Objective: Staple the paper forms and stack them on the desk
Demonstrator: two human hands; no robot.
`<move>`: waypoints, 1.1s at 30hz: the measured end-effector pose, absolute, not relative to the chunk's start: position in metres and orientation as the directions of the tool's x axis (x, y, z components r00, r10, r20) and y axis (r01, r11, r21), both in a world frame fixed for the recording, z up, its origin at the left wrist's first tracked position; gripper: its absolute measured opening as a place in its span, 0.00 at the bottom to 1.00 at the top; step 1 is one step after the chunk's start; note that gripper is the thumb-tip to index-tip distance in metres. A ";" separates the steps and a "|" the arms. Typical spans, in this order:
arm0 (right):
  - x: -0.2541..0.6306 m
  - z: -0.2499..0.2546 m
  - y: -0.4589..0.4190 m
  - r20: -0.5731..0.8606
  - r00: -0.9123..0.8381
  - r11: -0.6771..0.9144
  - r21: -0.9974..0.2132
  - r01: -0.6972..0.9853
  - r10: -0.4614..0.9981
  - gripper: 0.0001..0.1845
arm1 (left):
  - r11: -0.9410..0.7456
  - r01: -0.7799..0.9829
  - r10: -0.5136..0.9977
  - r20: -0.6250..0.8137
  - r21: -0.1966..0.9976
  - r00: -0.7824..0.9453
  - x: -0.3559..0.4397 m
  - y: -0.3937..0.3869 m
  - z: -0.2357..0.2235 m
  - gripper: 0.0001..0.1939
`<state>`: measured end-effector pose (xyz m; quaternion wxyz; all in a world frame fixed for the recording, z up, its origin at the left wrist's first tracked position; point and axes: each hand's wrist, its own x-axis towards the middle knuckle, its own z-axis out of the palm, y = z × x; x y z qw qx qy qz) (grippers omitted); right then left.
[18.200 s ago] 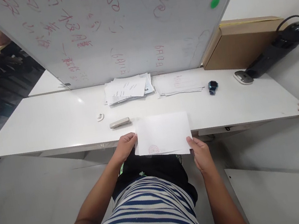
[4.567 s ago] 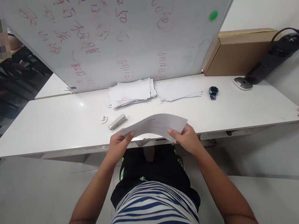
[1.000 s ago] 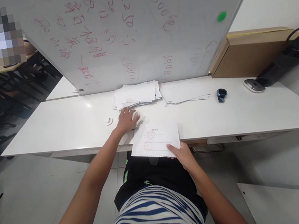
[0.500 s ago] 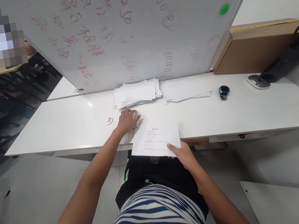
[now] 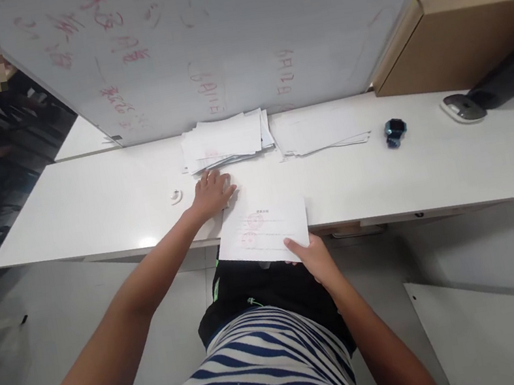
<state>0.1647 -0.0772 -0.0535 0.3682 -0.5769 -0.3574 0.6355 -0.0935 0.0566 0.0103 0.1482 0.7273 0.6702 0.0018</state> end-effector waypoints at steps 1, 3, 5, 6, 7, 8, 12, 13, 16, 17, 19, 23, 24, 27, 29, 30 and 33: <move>0.164 -0.054 -0.077 -0.477 -0.058 -0.480 -0.876 -0.057 0.877 0.20 | -0.064 0.977 0.976 -0.193 0.205 0.105 -0.093 0.057 0.010 0.27; 0.163 -0.055 -0.077 -0.485 -0.053 -0.488 -0.870 -0.069 0.873 0.20 | -0.074 0.980 0.977 -0.186 0.182 0.108 -0.091 0.059 0.010 0.26; 0.163 -0.055 -0.077 -0.493 -0.047 -0.496 -0.865 -0.081 0.868 0.20 | -0.079 0.982 0.976 -0.190 0.171 0.111 -0.090 0.060 0.008 0.27; 0.163 -0.055 -0.077 -0.497 -0.044 -0.499 -0.863 -0.082 0.866 0.20 | -0.083 0.982 0.975 -0.191 0.171 0.116 -0.090 0.060 0.008 0.27; 0.163 -0.055 -0.078 -0.501 -0.043 -0.502 -0.861 -0.082 0.865 0.20 | -0.088 0.981 0.974 -0.190 0.172 0.121 -0.090 0.060 0.007 0.27; 0.163 -0.056 -0.078 -0.503 -0.042 -0.504 -0.860 -0.080 0.864 0.20 | -0.092 0.980 0.974 -0.187 0.174 0.125 -0.091 0.059 0.006 0.27; 0.165 -0.058 -0.079 -0.504 -0.045 -0.506 -0.859 -0.070 0.862 0.21 | -0.102 0.977 0.975 -0.176 0.188 0.136 -0.093 0.059 0.004 0.27; 0.165 -0.058 -0.079 -0.502 -0.045 -0.504 -0.861 -0.067 0.863 0.21 | -0.101 0.976 0.975 -0.176 0.193 0.135 -0.093 0.058 0.003 0.27; 0.165 -0.057 -0.079 -0.490 -0.048 -0.492 -0.869 -0.056 0.870 0.21 | -0.097 0.974 0.974 -0.184 0.204 0.136 -0.094 0.058 0.004 0.28; 0.165 -0.056 -0.079 -0.486 -0.049 -0.489 -0.871 -0.051 0.872 0.21 | -0.099 0.974 0.972 -0.192 0.205 0.139 -0.094 0.058 0.004 0.28; 0.164 -0.054 -0.078 -0.480 -0.049 -0.482 -0.876 -0.039 0.876 0.22 | -0.105 0.973 0.966 -0.210 0.204 0.148 -0.094 0.057 0.006 0.29; 0.164 -0.048 -0.078 -0.473 -0.049 -0.474 -0.880 -0.006 0.880 0.21 | -0.115 0.973 0.959 -0.235 0.198 0.161 -0.095 0.057 0.008 0.30; 0.164 -0.047 -0.078 -0.470 -0.051 -0.471 -0.882 0.000 0.881 0.21 | -0.115 0.973 0.956 -0.243 0.199 0.163 -0.096 0.056 0.009 0.31; 0.163 -0.044 -0.079 -0.457 -0.064 -0.457 -0.889 0.013 0.887 0.21 | -0.113 0.974 0.950 -0.265 0.196 0.163 -0.096 0.056 0.010 0.32; 0.163 -0.042 -0.079 -0.458 -0.065 -0.458 -0.889 0.021 0.886 0.21 | -0.113 0.976 0.949 -0.271 0.188 0.162 -0.096 0.056 0.010 0.33; 0.163 -0.042 -0.080 -0.460 -0.062 -0.460 -0.888 0.024 0.886 0.21 | -0.114 0.976 0.949 -0.272 0.185 0.163 -0.097 0.056 0.010 0.33; 0.162 -0.041 -0.080 -0.459 -0.059 -0.459 -0.888 0.020 0.886 0.21 | -0.118 0.977 0.948 -0.271 0.181 0.164 -0.097 0.057 0.008 0.34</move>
